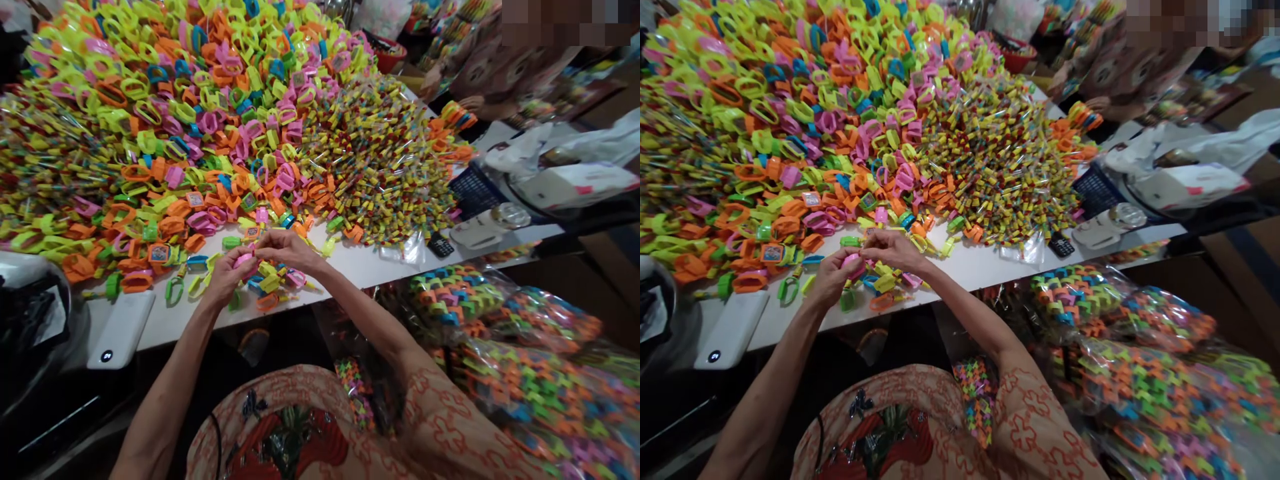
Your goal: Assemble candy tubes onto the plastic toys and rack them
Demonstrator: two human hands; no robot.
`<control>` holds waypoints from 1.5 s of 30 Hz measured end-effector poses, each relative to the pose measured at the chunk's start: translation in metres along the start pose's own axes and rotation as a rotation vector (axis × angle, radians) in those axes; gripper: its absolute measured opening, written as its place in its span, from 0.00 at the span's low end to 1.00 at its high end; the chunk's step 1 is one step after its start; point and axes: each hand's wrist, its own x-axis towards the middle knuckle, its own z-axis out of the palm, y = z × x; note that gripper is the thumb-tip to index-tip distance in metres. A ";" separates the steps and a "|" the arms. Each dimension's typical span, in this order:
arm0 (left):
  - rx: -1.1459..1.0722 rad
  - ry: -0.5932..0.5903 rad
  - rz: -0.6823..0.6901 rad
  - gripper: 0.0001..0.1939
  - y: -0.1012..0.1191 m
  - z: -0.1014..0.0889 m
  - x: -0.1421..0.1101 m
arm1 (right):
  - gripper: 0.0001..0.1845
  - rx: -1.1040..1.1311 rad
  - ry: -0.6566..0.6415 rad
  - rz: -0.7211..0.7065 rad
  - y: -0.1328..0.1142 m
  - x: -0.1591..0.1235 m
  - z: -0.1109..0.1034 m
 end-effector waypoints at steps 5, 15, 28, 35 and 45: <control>0.371 0.050 0.336 0.14 -0.006 -0.004 -0.005 | 0.17 0.001 -0.009 0.033 -0.002 -0.006 0.000; 0.638 0.015 0.517 0.14 -0.017 -0.004 0.006 | 0.16 -0.217 0.104 0.049 0.014 -0.013 -0.003; 0.739 -0.069 0.495 0.14 -0.025 0.002 0.010 | 0.14 -0.414 0.090 0.006 0.014 -0.017 -0.010; 0.675 -0.040 0.523 0.14 -0.024 0.005 0.019 | 0.19 -0.082 0.190 0.109 0.019 -0.019 -0.008; 0.538 -0.173 0.426 0.16 -0.012 0.008 0.022 | 0.24 0.054 -0.006 0.102 0.018 -0.022 -0.028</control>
